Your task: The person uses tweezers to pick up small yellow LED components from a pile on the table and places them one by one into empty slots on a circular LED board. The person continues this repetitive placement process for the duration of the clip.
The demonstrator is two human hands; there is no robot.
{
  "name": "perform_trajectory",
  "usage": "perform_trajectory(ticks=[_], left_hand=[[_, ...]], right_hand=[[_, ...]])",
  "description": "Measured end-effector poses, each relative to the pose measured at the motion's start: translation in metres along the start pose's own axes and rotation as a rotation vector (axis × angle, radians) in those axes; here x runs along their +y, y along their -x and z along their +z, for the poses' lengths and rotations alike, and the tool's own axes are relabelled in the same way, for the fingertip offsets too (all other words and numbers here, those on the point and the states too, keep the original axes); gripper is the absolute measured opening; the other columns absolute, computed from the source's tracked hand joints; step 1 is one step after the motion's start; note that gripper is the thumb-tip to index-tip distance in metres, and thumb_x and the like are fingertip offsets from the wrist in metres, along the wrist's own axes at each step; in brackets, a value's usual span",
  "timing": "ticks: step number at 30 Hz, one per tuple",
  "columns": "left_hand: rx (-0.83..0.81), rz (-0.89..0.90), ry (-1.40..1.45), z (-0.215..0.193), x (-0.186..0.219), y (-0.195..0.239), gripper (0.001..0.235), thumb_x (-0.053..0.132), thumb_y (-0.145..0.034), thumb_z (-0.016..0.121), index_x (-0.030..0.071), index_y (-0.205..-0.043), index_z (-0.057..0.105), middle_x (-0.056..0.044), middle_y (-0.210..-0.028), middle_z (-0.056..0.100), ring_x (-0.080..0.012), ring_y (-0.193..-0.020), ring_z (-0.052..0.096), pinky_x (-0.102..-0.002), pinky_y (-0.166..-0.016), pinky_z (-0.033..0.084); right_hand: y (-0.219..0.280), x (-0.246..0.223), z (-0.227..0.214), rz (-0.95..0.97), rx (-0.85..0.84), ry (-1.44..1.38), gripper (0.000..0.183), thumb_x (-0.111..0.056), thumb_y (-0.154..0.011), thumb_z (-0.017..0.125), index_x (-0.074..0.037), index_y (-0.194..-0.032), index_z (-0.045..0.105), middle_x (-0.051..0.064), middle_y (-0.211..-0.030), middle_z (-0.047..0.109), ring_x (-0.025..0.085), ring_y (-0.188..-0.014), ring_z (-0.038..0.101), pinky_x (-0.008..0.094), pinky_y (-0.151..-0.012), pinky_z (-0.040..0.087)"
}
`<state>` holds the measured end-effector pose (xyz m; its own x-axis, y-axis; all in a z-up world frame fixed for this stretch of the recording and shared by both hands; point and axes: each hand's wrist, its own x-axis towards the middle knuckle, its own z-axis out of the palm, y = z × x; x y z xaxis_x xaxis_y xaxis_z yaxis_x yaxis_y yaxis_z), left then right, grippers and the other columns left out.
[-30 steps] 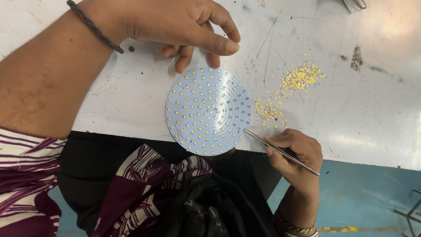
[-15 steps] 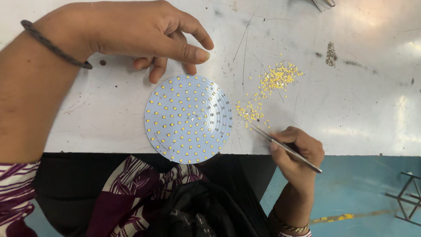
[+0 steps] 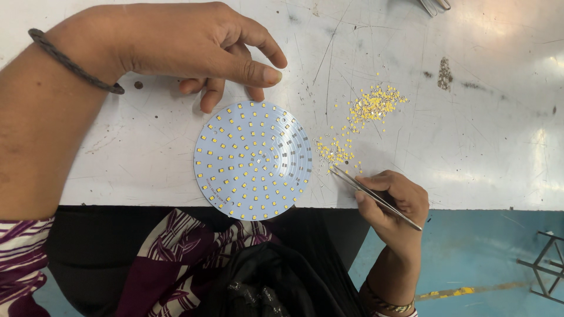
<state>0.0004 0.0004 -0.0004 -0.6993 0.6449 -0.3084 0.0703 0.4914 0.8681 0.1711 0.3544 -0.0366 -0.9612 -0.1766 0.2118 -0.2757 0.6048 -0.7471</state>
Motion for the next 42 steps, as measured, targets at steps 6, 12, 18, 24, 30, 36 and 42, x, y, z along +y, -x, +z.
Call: perform_trajectory(ticks=[6, 12, 18, 24, 30, 36, 42], left_hand=[[0.002, -0.001, 0.017, 0.0, 0.003, 0.002, 0.071, 0.055, -0.082, 0.066, 0.008, -0.135, 0.06, -0.013, -0.097, 0.078, -0.0165, -0.046, 0.073, -0.022, -0.034, 0.046], [0.003, -0.003, 0.012, 0.0, 0.004, 0.003, 0.07, 0.054, -0.082, 0.066, 0.007, -0.135, 0.06, -0.013, -0.097, 0.078, -0.0166, -0.046, 0.073, -0.023, -0.034, 0.046], [0.018, -0.013, -0.003, 0.0, 0.006, 0.004, 0.068, 0.053, -0.083, 0.065, 0.008, -0.134, 0.061, -0.013, -0.098, 0.077, -0.017, -0.047, 0.073, -0.023, -0.034, 0.047], [0.011, -0.012, -0.004, 0.001, 0.006, 0.003, 0.069, 0.054, -0.083, 0.065, 0.009, -0.135, 0.06, -0.013, -0.099, 0.077, -0.0173, -0.047, 0.073, -0.024, -0.035, 0.047], [-0.005, -0.008, -0.003, 0.001, 0.005, 0.003, 0.069, 0.055, -0.085, 0.064, 0.008, -0.135, 0.06, -0.013, -0.1, 0.077, -0.017, -0.05, 0.074, -0.023, -0.035, 0.048], [0.034, 0.066, 0.004, 0.001, -0.001, 0.005, 0.068, 0.054, -0.088, 0.065, 0.004, -0.134, 0.061, -0.016, -0.099, 0.082, -0.0171, -0.048, 0.074, -0.022, -0.034, 0.048], [0.075, 0.091, 0.003, 0.003, -0.002, 0.008, 0.071, 0.055, -0.085, 0.067, 0.001, -0.13, 0.062, -0.018, -0.094, 0.08, -0.0182, -0.046, 0.073, -0.021, -0.034, 0.05]], right_hand=[[0.0, 0.001, 0.001, -0.023, 0.015, 0.037, 0.011, -0.003, -0.084, 0.077, 0.003, -0.091, 0.071, 0.005, -0.073, 0.066, 0.006, -0.062, 0.056, 0.02, -0.057, 0.04], [0.001, 0.002, 0.001, 0.02, 0.051, -0.026, 0.011, -0.003, -0.084, 0.075, 0.003, -0.093, 0.071, 0.004, -0.073, 0.066, 0.005, -0.061, 0.055, 0.019, -0.056, 0.039], [0.002, 0.002, 0.003, 0.005, 0.047, 0.038, 0.011, -0.002, -0.083, 0.077, 0.003, -0.091, 0.071, 0.005, -0.073, 0.066, 0.005, -0.06, 0.054, 0.02, -0.056, 0.038], [0.002, 0.002, 0.003, 0.021, 0.053, -0.003, 0.009, -0.001, -0.085, 0.075, 0.003, -0.092, 0.071, 0.004, -0.073, 0.066, 0.005, -0.061, 0.054, 0.02, -0.056, 0.038], [0.005, 0.001, 0.001, 0.049, 0.042, 0.011, 0.013, -0.002, -0.085, 0.077, 0.004, -0.096, 0.073, 0.004, -0.074, 0.065, 0.005, -0.061, 0.051, 0.02, -0.057, 0.036], [-0.007, -0.003, 0.005, -0.01, -0.14, -0.166, 0.015, -0.004, -0.085, 0.077, 0.004, -0.098, 0.073, 0.004, -0.075, 0.066, 0.007, -0.063, 0.054, 0.021, -0.058, 0.039], [-0.022, -0.005, 0.013, -0.05, -0.256, -0.174, 0.013, -0.005, -0.084, 0.076, 0.003, -0.093, 0.071, 0.004, -0.075, 0.067, 0.007, -0.061, 0.056, 0.021, -0.056, 0.041]])
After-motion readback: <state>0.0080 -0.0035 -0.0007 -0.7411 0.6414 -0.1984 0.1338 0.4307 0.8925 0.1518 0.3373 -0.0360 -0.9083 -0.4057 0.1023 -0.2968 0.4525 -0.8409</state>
